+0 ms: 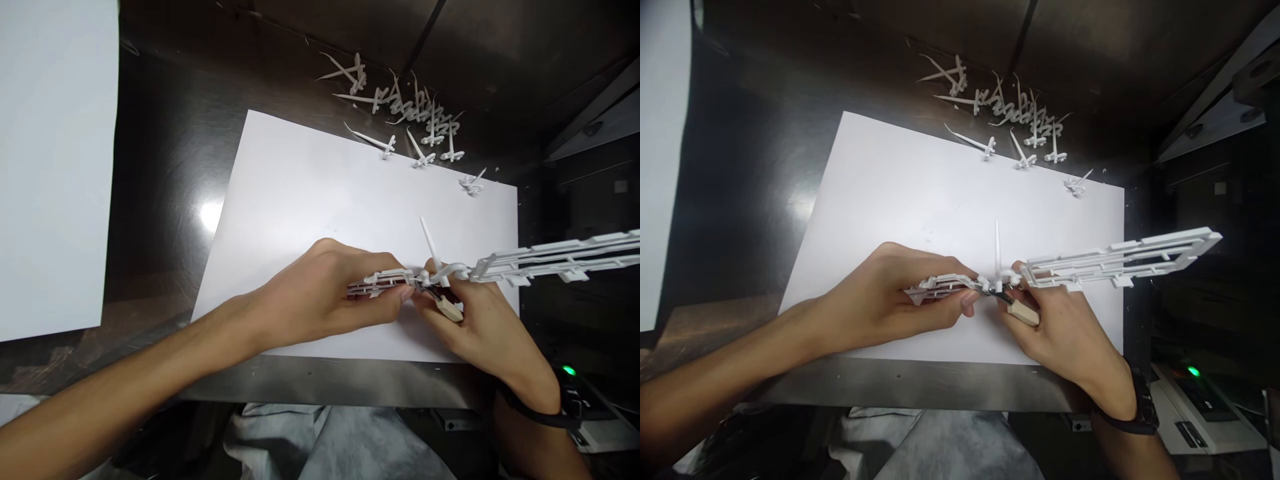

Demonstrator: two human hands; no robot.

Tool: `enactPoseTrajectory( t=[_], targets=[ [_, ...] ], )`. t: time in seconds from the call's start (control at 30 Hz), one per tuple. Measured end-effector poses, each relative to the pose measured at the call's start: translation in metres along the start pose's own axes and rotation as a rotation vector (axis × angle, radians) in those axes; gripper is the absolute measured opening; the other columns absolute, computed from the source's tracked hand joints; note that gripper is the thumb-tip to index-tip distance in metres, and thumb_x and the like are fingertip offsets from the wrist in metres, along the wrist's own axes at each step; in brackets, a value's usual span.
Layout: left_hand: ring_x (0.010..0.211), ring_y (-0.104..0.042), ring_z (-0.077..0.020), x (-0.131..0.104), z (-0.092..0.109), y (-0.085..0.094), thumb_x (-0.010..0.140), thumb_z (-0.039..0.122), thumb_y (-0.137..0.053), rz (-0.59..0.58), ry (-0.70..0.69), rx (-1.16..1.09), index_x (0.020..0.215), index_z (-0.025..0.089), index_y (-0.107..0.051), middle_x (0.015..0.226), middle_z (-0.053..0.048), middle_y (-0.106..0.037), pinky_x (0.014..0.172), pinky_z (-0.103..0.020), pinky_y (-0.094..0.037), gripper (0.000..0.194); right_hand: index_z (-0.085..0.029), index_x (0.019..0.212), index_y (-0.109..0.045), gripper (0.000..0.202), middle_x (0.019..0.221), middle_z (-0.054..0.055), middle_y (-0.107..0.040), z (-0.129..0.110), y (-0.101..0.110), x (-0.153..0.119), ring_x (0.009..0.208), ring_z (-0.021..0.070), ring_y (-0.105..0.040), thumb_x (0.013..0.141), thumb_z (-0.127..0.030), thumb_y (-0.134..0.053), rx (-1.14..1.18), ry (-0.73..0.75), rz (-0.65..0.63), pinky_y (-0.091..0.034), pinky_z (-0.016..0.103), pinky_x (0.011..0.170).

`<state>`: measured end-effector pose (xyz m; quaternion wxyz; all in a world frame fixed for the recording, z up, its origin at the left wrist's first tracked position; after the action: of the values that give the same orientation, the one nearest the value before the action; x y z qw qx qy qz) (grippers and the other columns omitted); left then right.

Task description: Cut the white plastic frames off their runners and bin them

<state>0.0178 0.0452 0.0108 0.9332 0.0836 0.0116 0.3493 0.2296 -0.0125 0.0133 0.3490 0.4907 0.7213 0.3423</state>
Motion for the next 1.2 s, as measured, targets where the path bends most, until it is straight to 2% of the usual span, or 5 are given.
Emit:
enactPoseTrajectory(
  t=[0.2,0.37,0.63,1.03,1.2],
  targets=[
    [0.069,-0.06,-0.0112,0.001,-0.002,0.0,0.111,0.032,-0.063,-0.064,0.016,-0.04,0.102,0.017,-0.079,0.084,0.001,-0.073,0.064,-0.024,-0.043,0.023,-0.023,0.081,-0.058,0.023,0.067,-0.003,-0.062,-0.001,-0.001,0.002,0.056,0.0191,-0.055,0.103,-0.028,-0.065,0.056,-0.035,-0.095,-0.035,0.034,0.055],
    [0.068,-0.061,-0.0086,0.001,-0.003,0.0,0.106,0.021,-0.071,-0.031,0.054,-0.124,0.096,0.018,-0.08,0.083,0.004,-0.075,0.066,-0.02,-0.046,0.014,-0.023,0.089,-0.064,0.022,0.074,-0.005,-0.06,-0.01,0.0,0.004,0.064,0.0162,-0.053,0.11,-0.02,-0.058,0.205,-0.038,-0.242,-0.038,0.032,0.064],
    [0.07,-0.068,-0.0063,-0.001,-0.004,-0.004,0.106,0.026,-0.071,-0.055,0.175,-0.255,0.094,0.019,-0.08,0.087,0.007,-0.078,0.066,-0.016,-0.05,0.016,-0.025,0.097,-0.065,0.023,0.075,-0.006,-0.053,-0.006,-0.001,0.0,0.067,0.0158,-0.049,0.117,-0.023,-0.053,0.283,-0.086,-0.351,-0.039,0.032,0.067],
    [0.065,-0.064,-0.0063,0.001,-0.011,-0.007,0.108,0.031,-0.067,-0.066,0.204,-0.303,0.094,0.019,-0.079,0.084,0.006,-0.077,0.058,-0.015,-0.052,0.022,-0.024,0.079,-0.043,0.039,0.073,-0.003,-0.057,-0.008,-0.006,-0.001,0.065,0.0185,-0.047,0.114,-0.039,-0.052,0.227,-0.223,-0.329,-0.036,0.037,0.064],
    [0.066,-0.066,-0.0067,0.002,-0.012,-0.007,0.107,0.026,-0.068,-0.083,0.167,-0.287,0.094,0.018,-0.079,0.088,0.006,-0.078,0.06,-0.015,-0.052,0.018,-0.024,0.082,-0.049,0.036,0.079,0.0,-0.068,-0.007,-0.006,0.0,0.07,0.0217,-0.058,0.113,-0.042,-0.053,0.208,-0.229,-0.321,-0.039,0.037,0.068]
  ],
)
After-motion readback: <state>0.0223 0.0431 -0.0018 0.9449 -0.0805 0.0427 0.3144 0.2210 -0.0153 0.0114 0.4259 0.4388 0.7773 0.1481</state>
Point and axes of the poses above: each hand's wrist, its own x-axis towards the middle knuckle, its own y-axis out of the back of the hand, z = x × y, the point moved 5 cm from there along x, towards the middle knuckle
